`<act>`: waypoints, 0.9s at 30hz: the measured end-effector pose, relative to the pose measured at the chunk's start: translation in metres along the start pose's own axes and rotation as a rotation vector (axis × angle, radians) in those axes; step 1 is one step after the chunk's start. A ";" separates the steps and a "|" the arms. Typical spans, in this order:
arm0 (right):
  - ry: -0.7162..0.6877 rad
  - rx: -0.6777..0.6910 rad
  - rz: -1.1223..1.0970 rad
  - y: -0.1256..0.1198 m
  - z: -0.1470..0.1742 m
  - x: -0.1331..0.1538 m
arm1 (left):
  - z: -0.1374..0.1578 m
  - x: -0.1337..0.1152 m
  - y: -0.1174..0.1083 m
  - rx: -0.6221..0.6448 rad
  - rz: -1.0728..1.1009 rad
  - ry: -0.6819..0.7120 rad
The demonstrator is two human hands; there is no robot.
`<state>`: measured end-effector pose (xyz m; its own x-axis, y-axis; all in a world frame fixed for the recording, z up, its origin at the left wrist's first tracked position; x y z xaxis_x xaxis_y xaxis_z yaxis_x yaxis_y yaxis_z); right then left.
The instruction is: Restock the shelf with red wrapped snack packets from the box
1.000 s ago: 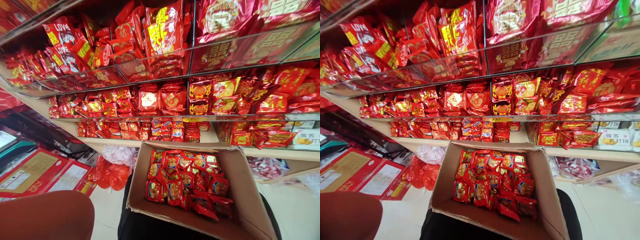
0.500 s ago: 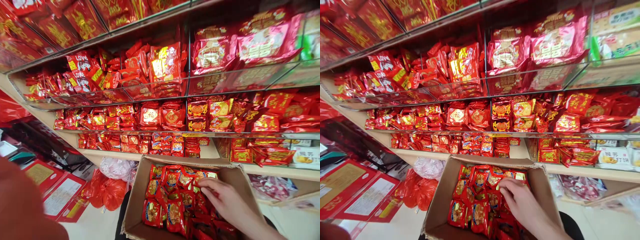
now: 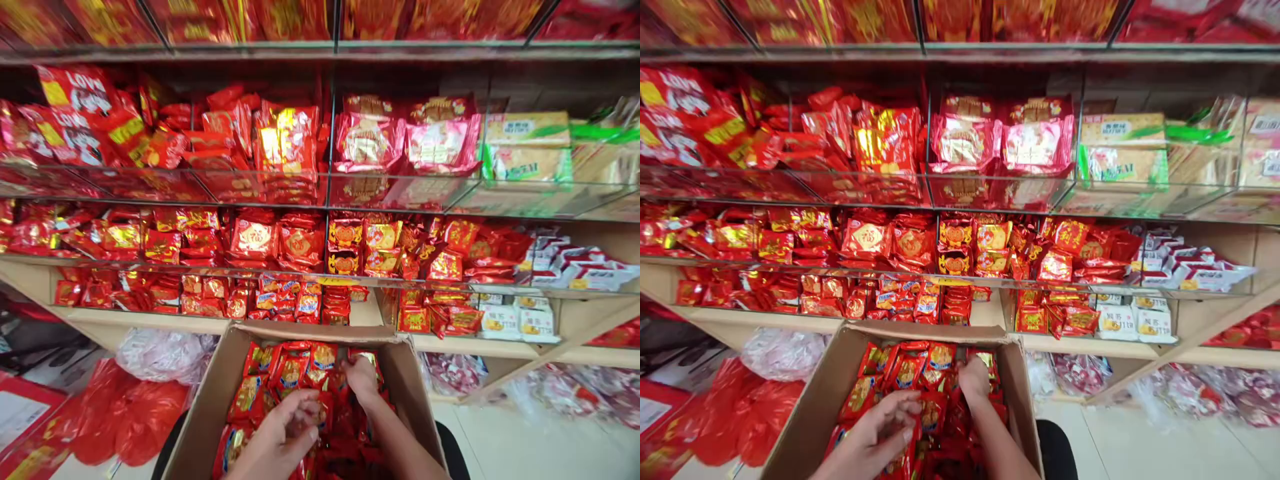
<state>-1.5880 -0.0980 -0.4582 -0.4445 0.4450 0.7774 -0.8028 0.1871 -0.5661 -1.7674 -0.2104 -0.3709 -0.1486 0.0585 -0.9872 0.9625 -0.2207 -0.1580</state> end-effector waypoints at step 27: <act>0.336 0.364 -0.937 0.006 0.103 0.006 | -0.013 0.004 0.000 -0.507 0.098 0.110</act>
<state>-1.6360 -0.1849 -0.4285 0.5017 0.4886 0.7139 -0.8635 0.3320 0.3796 -1.7653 -0.1969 -0.3749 -0.0537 0.1691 -0.9841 0.9636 0.2672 -0.0067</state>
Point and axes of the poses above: each hand's wrist, its own z-axis away from the middle knuckle, its own y-axis out of the palm, x = y × z, the point moved 8 cm from there along -z, towards the middle knuckle, and after that the axes turned 15 degrees about y, right-handed, at the moved point
